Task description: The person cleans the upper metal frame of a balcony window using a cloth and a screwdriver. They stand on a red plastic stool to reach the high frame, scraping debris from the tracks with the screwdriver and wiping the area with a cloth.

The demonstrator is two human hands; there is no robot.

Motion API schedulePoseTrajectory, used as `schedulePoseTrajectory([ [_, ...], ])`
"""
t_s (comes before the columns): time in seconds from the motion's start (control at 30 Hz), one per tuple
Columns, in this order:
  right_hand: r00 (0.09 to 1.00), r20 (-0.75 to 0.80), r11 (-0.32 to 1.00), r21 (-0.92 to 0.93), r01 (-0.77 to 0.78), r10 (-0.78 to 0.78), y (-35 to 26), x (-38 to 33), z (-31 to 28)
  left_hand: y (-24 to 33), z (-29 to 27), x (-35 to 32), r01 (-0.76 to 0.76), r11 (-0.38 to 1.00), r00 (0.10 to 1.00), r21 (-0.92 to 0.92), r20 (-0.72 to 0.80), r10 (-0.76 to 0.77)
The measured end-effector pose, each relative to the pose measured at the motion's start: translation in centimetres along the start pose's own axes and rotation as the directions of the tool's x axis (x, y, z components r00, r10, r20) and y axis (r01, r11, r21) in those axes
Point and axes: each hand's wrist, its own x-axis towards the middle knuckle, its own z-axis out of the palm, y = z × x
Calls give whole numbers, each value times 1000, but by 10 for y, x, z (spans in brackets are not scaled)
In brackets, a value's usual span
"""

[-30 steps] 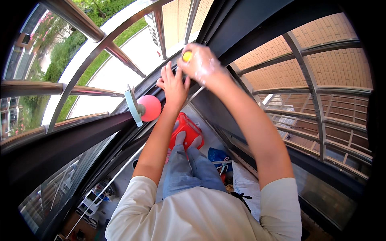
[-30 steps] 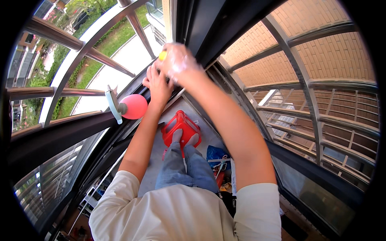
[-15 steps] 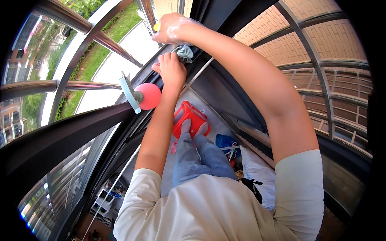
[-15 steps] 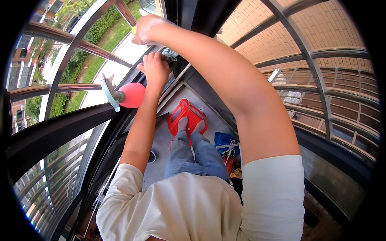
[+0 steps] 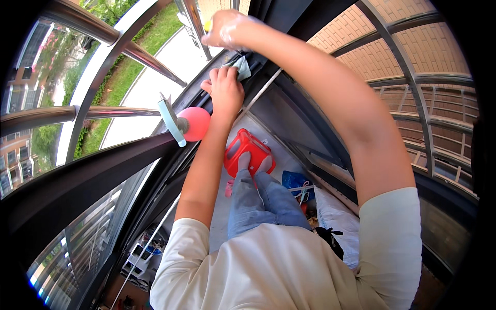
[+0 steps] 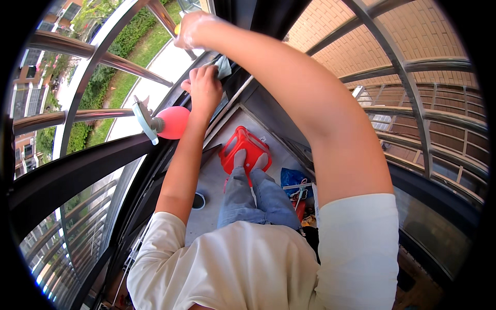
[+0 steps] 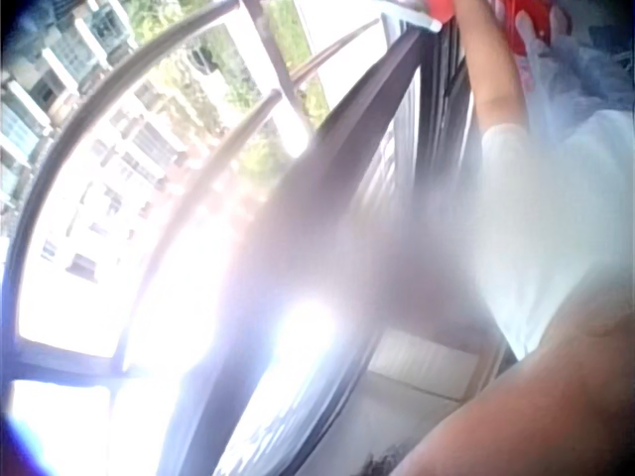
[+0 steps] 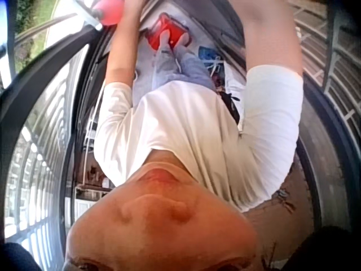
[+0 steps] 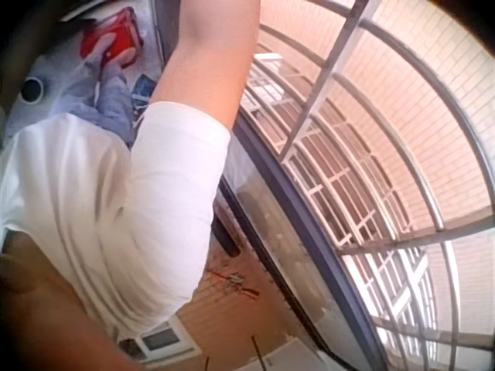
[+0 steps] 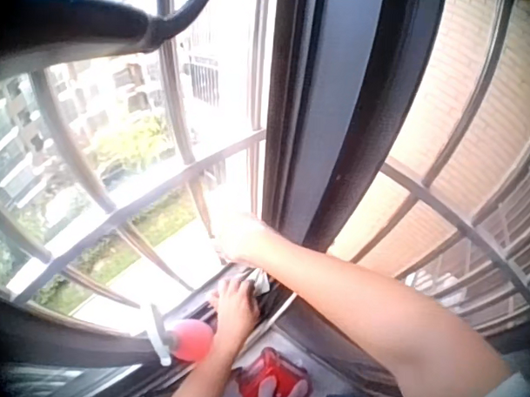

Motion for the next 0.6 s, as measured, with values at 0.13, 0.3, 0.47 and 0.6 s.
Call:
schedulePoseTrajectory([
  [0.13, 991, -130, 976, 210, 59, -32, 12, -43, 43, -1, -3, -6, -15, 999, 999, 49, 37, 13],
  [0.3, 790, -596, 908, 236, 346, -147, 31, -88, 128, 4, -5, -13, 8, 985, 999, -170, 36, -2],
  [0.47, 734, -678, 863, 351, 362, -32, 15, -120, 107, -2, 3, -13, -12, 997, 986, 77, 169, -2],
  [0.6, 709, -705, 823, 418, 384, 28, 18, -128, 111, 3, 4, -10, 22, 998, 987, 58, 156, -30],
])
